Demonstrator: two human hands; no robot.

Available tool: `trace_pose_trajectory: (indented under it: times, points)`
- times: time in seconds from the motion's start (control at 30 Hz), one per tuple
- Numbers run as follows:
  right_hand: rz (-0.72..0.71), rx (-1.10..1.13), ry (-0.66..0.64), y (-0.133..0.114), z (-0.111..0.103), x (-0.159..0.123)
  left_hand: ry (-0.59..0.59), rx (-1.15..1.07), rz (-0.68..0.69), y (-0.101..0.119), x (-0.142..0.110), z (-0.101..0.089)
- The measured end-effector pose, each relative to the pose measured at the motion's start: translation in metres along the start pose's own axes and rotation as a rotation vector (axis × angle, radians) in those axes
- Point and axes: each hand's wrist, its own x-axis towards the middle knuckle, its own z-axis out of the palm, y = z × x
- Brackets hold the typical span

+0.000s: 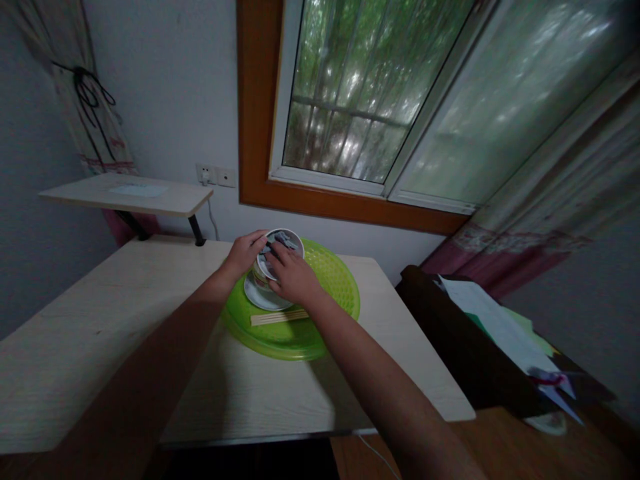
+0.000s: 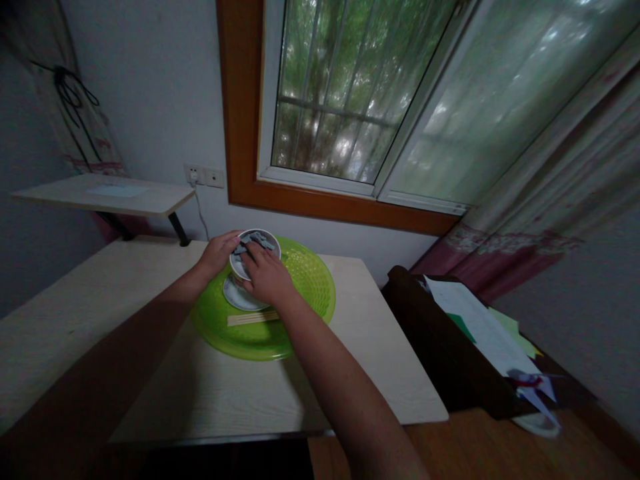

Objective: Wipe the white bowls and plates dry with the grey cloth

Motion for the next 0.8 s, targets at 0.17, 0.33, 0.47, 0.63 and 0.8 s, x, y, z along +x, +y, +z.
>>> trace_pose_trajectory:
  times: [0.17,0.33,0.47,0.63,0.8]
  points:
    - [0.127,-0.076,-0.016,-0.003,-0.006,0.002,0.04,0.011,0.019,0.0,0.001,-0.001]
    - [0.179,-0.145,-0.068,-0.007,-0.011,0.004,0.09,0.089,0.027,-0.001,0.0,-0.003]
    - [0.142,-0.163,-0.154,-0.007,-0.01,0.004,0.061,0.102,0.045,-0.003,-0.001,-0.003]
    - [0.067,-0.116,-0.183,-0.001,-0.01,0.002,0.05,0.123,0.074,-0.002,-0.001,-0.004]
    - [0.049,-0.052,-0.164,0.004,-0.011,0.0,0.044,0.127,0.072,0.0,-0.001,-0.005]
